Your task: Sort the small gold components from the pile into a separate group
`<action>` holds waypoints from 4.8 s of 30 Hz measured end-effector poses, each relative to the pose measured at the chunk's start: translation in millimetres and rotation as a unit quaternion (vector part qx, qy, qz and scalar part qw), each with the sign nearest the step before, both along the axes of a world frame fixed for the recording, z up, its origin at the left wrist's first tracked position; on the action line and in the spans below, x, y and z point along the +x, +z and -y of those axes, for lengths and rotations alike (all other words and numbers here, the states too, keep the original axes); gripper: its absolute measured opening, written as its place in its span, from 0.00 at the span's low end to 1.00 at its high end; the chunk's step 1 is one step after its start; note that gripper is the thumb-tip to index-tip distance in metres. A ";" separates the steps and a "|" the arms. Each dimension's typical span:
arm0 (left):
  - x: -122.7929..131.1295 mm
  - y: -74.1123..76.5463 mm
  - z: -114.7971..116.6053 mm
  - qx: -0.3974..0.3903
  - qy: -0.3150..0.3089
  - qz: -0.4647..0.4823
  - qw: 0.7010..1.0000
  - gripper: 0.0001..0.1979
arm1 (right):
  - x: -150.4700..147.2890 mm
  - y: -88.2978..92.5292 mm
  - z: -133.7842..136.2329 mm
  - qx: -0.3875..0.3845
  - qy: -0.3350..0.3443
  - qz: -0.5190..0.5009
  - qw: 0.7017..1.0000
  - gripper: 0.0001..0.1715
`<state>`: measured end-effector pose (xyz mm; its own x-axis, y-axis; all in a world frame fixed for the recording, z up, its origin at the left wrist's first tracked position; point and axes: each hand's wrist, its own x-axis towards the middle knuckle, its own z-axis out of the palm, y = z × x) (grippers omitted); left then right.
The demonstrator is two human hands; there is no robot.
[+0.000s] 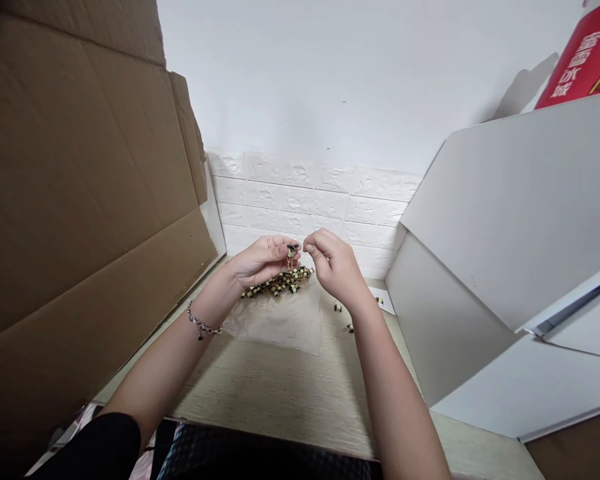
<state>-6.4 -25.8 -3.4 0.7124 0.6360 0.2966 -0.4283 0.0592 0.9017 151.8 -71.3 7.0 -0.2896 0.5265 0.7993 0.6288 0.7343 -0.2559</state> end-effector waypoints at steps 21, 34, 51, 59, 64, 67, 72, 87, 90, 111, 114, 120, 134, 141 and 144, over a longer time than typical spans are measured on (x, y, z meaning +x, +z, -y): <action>3.6 -3.5 0.3 -0.062 -0.040 0.049 0.996 0.13 | -9.8 -5.6 -0.5 -0.022 0.021 -0.135 0.990 0.10; -0.2 -0.5 2.9 -0.068 -0.032 0.063 0.995 0.12 | -2.9 -4.7 -1.7 -0.030 0.030 -0.155 0.987 0.12; -6.5 8.3 8.1 0.043 0.031 0.012 0.999 0.11 | -14.6 7.5 23.4 0.113 -0.020 -0.061 0.992 0.04; -6.8 9.7 9.1 0.048 0.045 0.009 0.998 0.10 | -15.1 4.9 23.3 0.138 -0.033 -0.048 0.989 0.06; -6.9 11.2 10.7 0.045 0.069 0.001 0.997 0.10 | -13.9 4.6 21.9 0.146 -0.041 -0.035 0.988 0.06; -7.2 11.2 10.1 0.048 0.075 -0.003 0.996 0.10 | -13.5 5.1 21.3 0.150 -0.048 -0.024 0.987 0.06; -6.6 10.2 9.0 0.053 0.073 -0.002 0.996 0.10 | -14.1 5.0 20.5 0.147 -0.053 -0.015 0.988 0.06; -7.4 15.7 20.5 0.058 0.057 0.019 0.997 0.12 | -16.1 7.3 26.4 -0.018 0.077 -0.248 0.966 0.09; -9.6 16.5 19.3 0.128 0.136 0.001 0.982 0.11 | -11.7 7.5 24.6 -0.130 0.131 -0.263 0.947 0.18; -13.9 10.9 10.0 0.625 0.498 -0.181 0.573 0.09 | -11.6 -0.5 -1.6 -0.297 0.087 -0.322 0.895 0.12; -12.9 10.0 9.4 0.623 0.496 -0.190 0.574 0.09 | -11.1 0.4 -0.4 -0.291 0.069 -0.302 0.905 0.11; -11.5 9.7 10.0 0.628 0.503 -0.200 0.559 0.09 | -7.1 0.1 0.2 -0.266 0.040 -0.304 0.914 0.10; -8.8 7.6 11.2 0.631 0.503 -0.201 0.555 0.09 | -7.2 -2.8 -7.0 -0.293 0.097 -0.354 0.883 0.15; -8.8 5.2 9.0 0.648 0.506 -0.215 0.527 0.10 | -8.4 0.0 -2.8 -0.239 0.049 -0.321 0.915 0.11; -8.5 5.0 9.6 0.651 0.516 -0.215 0.514 0.10 | -11.0 2.4 2.4 -0.208 0.015 -0.308 0.928 0.09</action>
